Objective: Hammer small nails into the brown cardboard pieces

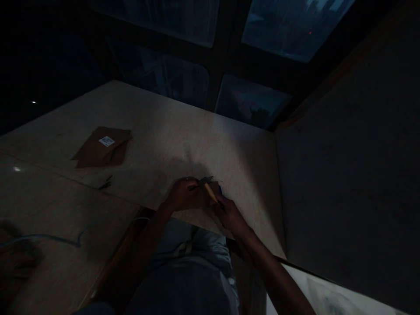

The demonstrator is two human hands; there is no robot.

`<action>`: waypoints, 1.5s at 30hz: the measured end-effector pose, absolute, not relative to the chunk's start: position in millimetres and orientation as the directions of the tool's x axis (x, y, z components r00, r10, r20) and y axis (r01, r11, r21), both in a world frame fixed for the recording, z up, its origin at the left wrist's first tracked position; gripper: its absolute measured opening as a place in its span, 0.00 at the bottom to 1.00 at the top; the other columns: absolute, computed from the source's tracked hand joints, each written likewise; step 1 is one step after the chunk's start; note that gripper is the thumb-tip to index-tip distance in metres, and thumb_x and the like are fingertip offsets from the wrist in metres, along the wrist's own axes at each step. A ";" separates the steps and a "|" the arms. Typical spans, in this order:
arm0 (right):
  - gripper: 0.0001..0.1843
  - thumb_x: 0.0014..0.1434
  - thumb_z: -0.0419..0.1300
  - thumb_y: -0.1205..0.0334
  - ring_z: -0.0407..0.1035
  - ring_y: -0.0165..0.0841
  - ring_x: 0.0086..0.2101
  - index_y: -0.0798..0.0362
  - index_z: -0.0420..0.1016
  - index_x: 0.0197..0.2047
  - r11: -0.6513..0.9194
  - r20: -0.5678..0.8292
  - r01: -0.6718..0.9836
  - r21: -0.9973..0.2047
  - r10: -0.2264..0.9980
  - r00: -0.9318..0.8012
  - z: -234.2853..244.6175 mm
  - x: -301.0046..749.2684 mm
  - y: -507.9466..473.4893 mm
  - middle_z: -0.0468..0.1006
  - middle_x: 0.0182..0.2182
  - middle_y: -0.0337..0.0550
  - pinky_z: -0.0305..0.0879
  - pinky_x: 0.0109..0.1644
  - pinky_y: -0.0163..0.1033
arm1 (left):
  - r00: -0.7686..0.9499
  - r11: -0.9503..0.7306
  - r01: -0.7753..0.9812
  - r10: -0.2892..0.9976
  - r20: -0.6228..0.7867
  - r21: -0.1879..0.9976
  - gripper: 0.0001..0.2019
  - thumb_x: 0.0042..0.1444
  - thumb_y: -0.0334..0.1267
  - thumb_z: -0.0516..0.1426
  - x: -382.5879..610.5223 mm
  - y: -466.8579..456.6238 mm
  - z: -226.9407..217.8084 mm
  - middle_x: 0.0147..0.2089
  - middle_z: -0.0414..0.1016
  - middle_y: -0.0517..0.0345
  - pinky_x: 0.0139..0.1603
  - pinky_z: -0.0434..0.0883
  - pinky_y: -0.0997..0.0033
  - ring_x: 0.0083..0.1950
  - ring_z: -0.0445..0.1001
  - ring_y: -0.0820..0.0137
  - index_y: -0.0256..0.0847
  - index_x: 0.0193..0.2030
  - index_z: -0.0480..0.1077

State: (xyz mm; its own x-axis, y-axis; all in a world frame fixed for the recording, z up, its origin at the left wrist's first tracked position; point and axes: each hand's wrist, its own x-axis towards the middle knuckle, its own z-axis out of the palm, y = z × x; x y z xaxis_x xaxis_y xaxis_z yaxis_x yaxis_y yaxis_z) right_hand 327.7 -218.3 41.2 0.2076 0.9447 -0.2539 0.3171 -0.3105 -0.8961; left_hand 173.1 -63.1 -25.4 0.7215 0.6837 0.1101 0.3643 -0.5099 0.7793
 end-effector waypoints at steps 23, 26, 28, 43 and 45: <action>0.20 0.59 0.60 0.47 0.52 0.24 0.17 0.55 0.76 0.44 -0.397 -0.348 0.176 -0.901 0.903 0.253 44.5 324.2 -215.9 0.64 0.20 0.32 0.46 0.18 0.31 | 0.730 -0.498 0.356 0.677 0.098 0.791 0.06 0.59 0.36 0.61 172.2 -60.5 -34.5 0.41 0.82 0.56 0.47 0.72 0.69 0.44 0.79 0.66 0.44 0.40 0.80; 0.21 0.61 0.58 0.46 0.49 0.24 0.15 0.55 0.76 0.47 -0.413 -0.370 0.159 -0.897 0.897 0.241 45.6 323.9 -217.2 0.60 0.19 0.29 0.44 0.16 0.31 | 0.748 -0.504 0.350 0.658 0.089 0.790 0.05 0.59 0.39 0.62 171.4 -61.4 -30.4 0.41 0.82 0.56 0.47 0.73 0.69 0.43 0.79 0.66 0.44 0.39 0.79; 0.23 0.61 0.58 0.45 0.48 0.23 0.15 0.55 0.75 0.49 -0.415 -0.375 0.142 -0.899 0.895 0.240 48.1 324.1 -217.6 0.58 0.18 0.28 0.44 0.16 0.30 | 0.755 -0.511 0.331 0.648 0.102 0.794 0.06 0.59 0.40 0.62 170.6 -62.2 -28.7 0.42 0.82 0.56 0.48 0.72 0.68 0.44 0.79 0.65 0.44 0.40 0.79; 0.25 0.58 0.59 0.42 0.51 0.23 0.13 0.53 0.71 0.48 -0.390 -0.349 0.050 -0.919 0.869 0.350 10.3 319.3 -221.5 0.60 0.19 0.27 0.47 0.13 0.29 | 0.822 -0.636 0.342 0.560 0.108 0.692 0.11 0.60 0.44 0.62 164.3 -58.0 -18.1 0.48 0.82 0.53 0.50 0.71 0.66 0.48 0.79 0.62 0.44 0.47 0.79; 0.25 0.58 0.59 0.41 0.50 0.23 0.14 0.54 0.71 0.48 -0.379 -0.339 0.043 -0.924 0.869 0.361 7.7 317.6 -222.9 0.60 0.19 0.27 0.46 0.14 0.29 | 0.834 -0.664 0.332 0.539 0.121 0.670 0.10 0.60 0.42 0.62 164.1 -57.5 -15.6 0.46 0.82 0.51 0.48 0.72 0.65 0.47 0.79 0.62 0.43 0.45 0.79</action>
